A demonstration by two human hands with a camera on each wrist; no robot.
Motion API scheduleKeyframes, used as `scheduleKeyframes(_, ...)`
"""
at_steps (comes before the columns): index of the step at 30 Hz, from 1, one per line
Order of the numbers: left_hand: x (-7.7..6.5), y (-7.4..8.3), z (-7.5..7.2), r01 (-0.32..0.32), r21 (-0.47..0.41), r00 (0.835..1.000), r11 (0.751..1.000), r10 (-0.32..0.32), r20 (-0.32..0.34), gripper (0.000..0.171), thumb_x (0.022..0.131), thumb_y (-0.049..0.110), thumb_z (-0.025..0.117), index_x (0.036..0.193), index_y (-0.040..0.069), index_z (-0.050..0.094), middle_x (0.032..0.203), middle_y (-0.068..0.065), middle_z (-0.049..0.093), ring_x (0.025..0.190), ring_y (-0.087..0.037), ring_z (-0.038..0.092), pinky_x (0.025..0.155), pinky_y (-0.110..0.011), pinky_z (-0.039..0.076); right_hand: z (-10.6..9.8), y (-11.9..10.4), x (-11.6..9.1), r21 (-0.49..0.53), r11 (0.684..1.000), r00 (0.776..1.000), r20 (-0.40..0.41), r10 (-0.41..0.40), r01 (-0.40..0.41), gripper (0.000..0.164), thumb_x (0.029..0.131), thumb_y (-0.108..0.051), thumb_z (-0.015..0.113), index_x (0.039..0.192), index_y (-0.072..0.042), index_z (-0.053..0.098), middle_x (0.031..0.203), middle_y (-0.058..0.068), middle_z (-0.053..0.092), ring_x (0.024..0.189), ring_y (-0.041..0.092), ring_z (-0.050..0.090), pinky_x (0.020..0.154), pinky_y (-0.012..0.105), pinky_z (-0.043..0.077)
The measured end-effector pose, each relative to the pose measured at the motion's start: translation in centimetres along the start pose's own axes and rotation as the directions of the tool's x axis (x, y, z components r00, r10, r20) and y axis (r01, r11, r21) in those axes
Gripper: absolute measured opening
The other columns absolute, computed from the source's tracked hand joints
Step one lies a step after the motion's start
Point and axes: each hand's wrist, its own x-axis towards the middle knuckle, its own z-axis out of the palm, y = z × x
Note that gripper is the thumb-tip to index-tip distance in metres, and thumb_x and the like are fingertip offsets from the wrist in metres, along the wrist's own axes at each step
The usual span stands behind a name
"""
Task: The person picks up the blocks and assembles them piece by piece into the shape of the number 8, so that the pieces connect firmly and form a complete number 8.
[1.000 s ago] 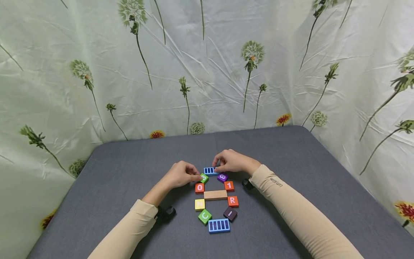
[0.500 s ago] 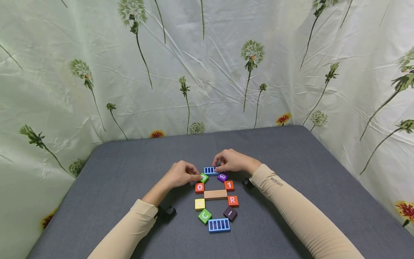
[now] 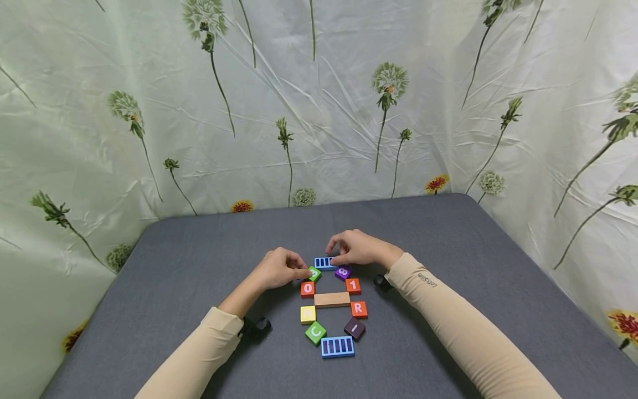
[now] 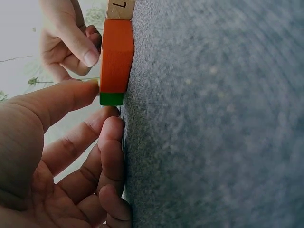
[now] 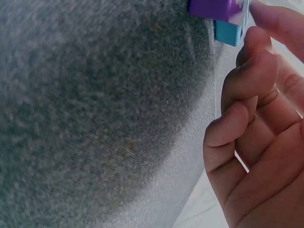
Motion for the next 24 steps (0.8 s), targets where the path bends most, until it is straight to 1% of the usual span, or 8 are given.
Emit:
scheduleKeyframes(4,-0.1,-0.1,-0.1,0.009,-0.014,1.000,1.000,-0.009,0.004,0.017,0.095,0.033,0.082,0.091,0.016,0.082,0.077,0.005,0.071,0.068,-0.011,0.057,0.063,-0.029,0.044,-0.3,0.0,-0.3,0.018,1.000,1.000,-0.016,0.001,-0.001,0.027,0.101,-0.022,0.076,0.124,-0.007,0.074,0.073,-0.004,0.064,0.061,0.005,0.051,0.061,0.023,0.043)
scheduleKeyframes(7,-0.4,-0.1,-0.2,0.016,-0.024,1.000,1.000,-0.016,-0.001,0.017,0.096,0.032,0.081,0.093,0.016,0.082,0.077,0.003,0.071,0.068,-0.012,0.057,0.063,-0.029,0.045,-0.5,0.0,-0.7,0.032,0.999,1.000,-0.028,0.000,0.001,0.027,0.102,-0.022,0.075,0.125,-0.007,0.074,0.073,-0.004,0.064,0.062,0.006,0.051,0.062,0.024,0.043)
scheduleKeyframes(10,-0.9,-0.3,-0.6,0.010,-0.028,1.000,1.000,-0.010,-0.024,0.015,0.097,0.029,0.080,0.096,0.015,0.083,0.078,0.001,0.073,0.067,-0.011,0.059,0.063,-0.029,0.046,-0.6,-0.1,-1.2,0.037,0.999,0.999,-0.051,-0.012,0.014,0.031,0.102,-0.022,0.074,0.129,-0.007,0.072,0.075,-0.004,0.063,0.064,0.007,0.050,0.063,0.024,0.043)
scheduleKeyframes(12,-1.4,-0.4,-0.9,-0.009,-0.029,0.999,1.000,0.007,-0.049,0.014,0.097,0.029,0.080,0.097,0.015,0.083,0.077,0.000,0.073,0.065,-0.011,0.059,0.062,-0.029,0.047,-0.7,-0.1,-1.7,0.035,0.999,0.997,-0.073,-0.021,0.024,0.034,0.103,-0.023,0.074,0.132,-0.007,0.070,0.077,-0.004,0.063,0.065,0.007,0.050,0.064,0.025,0.043)
scheduleKeyframes(17,-2.8,-0.6,-1.5,-0.025,-0.014,0.994,1.000,0.024,-0.110,0.012,0.097,0.028,0.081,0.099,0.016,0.082,0.079,0.003,0.072,0.070,-0.012,0.059,0.065,-0.029,0.047,-1.0,-0.4,-3.3,0.013,0.999,0.990,-0.134,-0.034,0.036,0.038,0.103,-0.024,0.074,0.136,-0.005,0.068,0.079,-0.003,0.061,0.067,0.008,0.050,0.065,0.026,0.043)
scheduleKeyframes(20,-3.8,-0.7,-1.9,-0.034,-0.004,0.990,0.999,0.033,-0.137,0.014,0.097,0.027,0.081,0.104,0.016,0.081,0.082,0.003,0.072,0.073,-0.012,0.059,0.067,-0.031,0.047,-1.1,-0.6,-4.3,0.002,1.000,0.985,-0.169,-0.024,0.024,0.039,0.103,-0.024,0.074,0.136,-0.005,0.068,0.079,-0.004,0.060,0.068,0.008,0.050,0.066,0.026,0.044)
scheduleKeyframes(24,-5.2,-0.6,-2.3,-0.040,0.020,0.984,0.999,0.042,-0.176,0.020,0.096,0.026,0.081,0.111,0.013,0.080,0.085,0.005,0.074,0.078,-0.009,0.062,0.070,-0.031,0.048,-1.1,-0.7,-5.6,0.004,1.000,0.973,-0.232,-0.010,0.011,0.040,0.102,-0.024,0.075,0.136,-0.005,0.067,0.080,-0.004,0.060,0.070,0.009,0.052,0.067,0.026,0.044)
